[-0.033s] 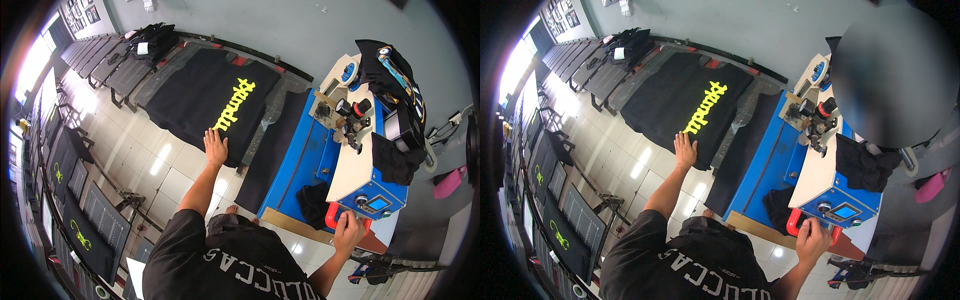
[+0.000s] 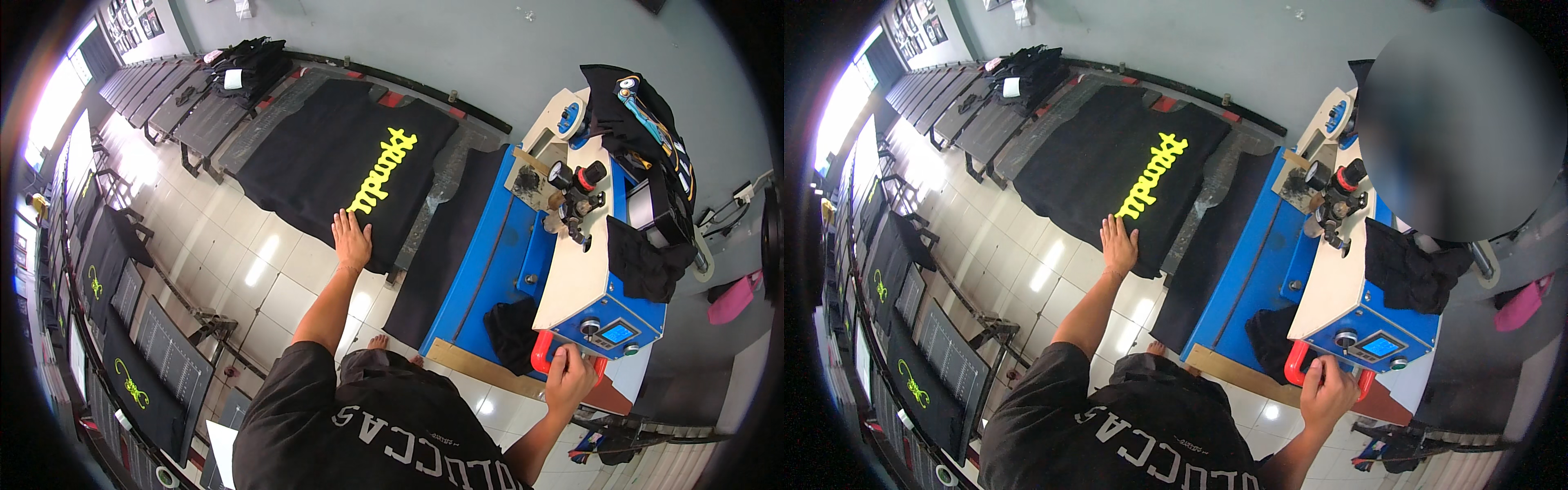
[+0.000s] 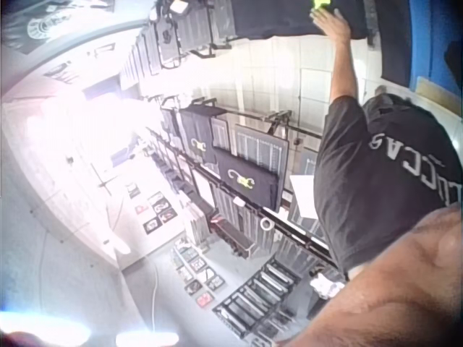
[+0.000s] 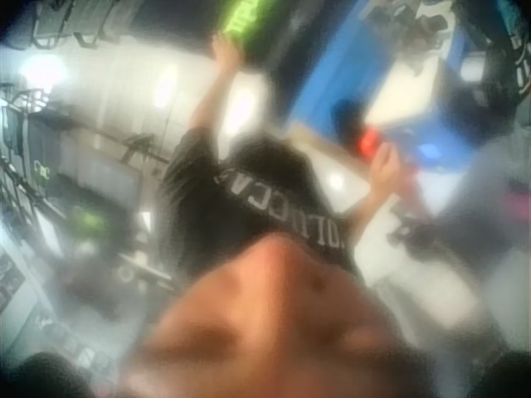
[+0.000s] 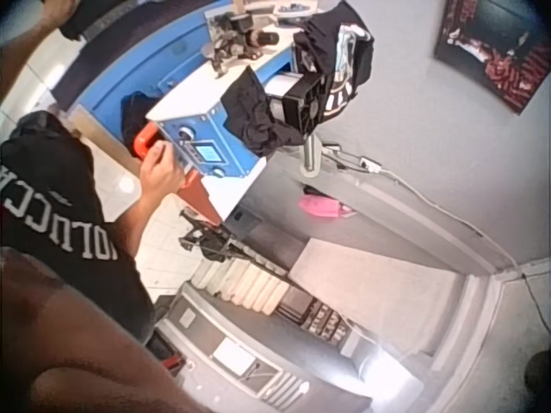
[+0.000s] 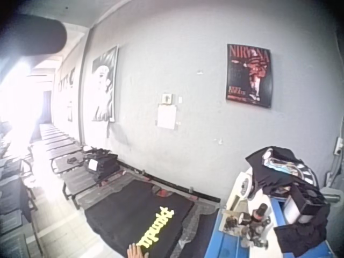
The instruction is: The person prepares t-shirts for screen printing by smoothing them onto pallets and applying transfer paper using a heat press machine.
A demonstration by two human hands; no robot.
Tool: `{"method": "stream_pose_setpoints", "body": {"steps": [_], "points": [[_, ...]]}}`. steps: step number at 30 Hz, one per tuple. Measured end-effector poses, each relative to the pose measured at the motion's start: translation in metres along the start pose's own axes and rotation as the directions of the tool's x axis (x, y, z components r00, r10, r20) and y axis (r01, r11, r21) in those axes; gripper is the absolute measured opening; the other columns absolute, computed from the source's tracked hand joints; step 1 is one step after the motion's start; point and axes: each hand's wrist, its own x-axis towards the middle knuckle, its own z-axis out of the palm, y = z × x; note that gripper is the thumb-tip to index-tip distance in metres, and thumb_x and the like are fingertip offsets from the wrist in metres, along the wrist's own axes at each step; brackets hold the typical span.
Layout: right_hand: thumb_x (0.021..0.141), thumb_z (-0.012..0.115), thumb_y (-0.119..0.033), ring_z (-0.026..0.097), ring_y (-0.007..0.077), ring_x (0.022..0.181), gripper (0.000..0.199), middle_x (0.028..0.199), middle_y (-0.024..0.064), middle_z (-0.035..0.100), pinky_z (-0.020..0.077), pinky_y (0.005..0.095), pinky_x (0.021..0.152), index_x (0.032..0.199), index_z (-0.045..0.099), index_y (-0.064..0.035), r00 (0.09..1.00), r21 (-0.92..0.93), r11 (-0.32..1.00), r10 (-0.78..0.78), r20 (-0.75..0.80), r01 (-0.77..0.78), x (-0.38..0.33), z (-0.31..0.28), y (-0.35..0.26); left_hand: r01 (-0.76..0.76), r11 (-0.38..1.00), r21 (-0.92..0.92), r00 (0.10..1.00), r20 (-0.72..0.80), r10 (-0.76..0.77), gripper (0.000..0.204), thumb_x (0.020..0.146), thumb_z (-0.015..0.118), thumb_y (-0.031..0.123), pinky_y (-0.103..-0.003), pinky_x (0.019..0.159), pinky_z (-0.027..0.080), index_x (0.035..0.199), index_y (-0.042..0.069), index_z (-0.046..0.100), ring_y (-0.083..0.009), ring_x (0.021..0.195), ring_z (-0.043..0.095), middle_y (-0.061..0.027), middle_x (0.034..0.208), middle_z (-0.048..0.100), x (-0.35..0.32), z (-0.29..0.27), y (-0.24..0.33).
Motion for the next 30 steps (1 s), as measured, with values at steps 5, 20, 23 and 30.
{"method": "stream_pose_setpoints", "body": {"steps": [5,20,23,30], "points": [[0.088,0.055,-0.023,0.057,0.0338,0.054,0.021,0.059,0.0135,0.057,0.0394,0.0433,0.052,0.074,0.059,-0.0079,1.000,0.016,1.000,-0.001,-0.015,0.001,-0.002,0.000,0.000,-0.072,0.997,0.009,0.996,0.058,0.071,0.062,0.097,0.050,0.037,-0.051,0.117,0.018,0.142,-0.003,0.035,-0.0424,0.142,0.022,-0.0252,0.151,0.029,-0.008,-0.006,0.010],[0.084,0.061,-0.024,0.051,0.0202,0.042,0.025,0.048,0.0014,0.051,0.0360,0.0352,0.048,0.062,0.054,-0.0142,0.974,-0.031,0.986,-0.164,-0.157,0.161,-0.005,0.003,0.019,0.558,0.514,-0.652,0.747,0.664,0.032,0.038,0.099,0.055,0.031,-0.033,0.081,0.049,0.113,-0.004,0.056,-0.0216,0.089,0.060,-0.0134,0.102,0.063,-0.186,0.014,0.039],[0.084,0.060,-0.025,0.047,0.0171,0.040,0.031,0.046,-0.0002,0.046,0.0329,0.0325,0.047,0.057,0.047,-0.0156,0.952,-0.054,0.978,-0.211,-0.222,0.204,-0.007,0.011,0.028,0.664,0.459,-0.590,0.651,0.759,0.033,0.034,0.099,0.056,0.033,-0.028,0.072,0.047,0.099,-0.002,0.060,-0.0131,0.078,0.055,-0.0051,0.089,0.062,-0.184,0.014,0.029],[0.081,0.061,-0.024,0.045,0.0160,0.038,0.031,0.044,-0.0013,0.043,0.0304,0.0317,0.046,0.056,0.044,-0.0166,0.937,-0.079,0.969,-0.248,-0.245,0.235,-0.009,0.008,0.033,0.599,0.511,-0.617,0.716,0.698,0.002,0.031,0.100,0.055,0.029,-0.023,0.057,0.036,0.081,0.005,0.058,-0.0048,0.063,0.040,0.0049,0.070,0.050,-0.168,-0.007,0.016]]}}
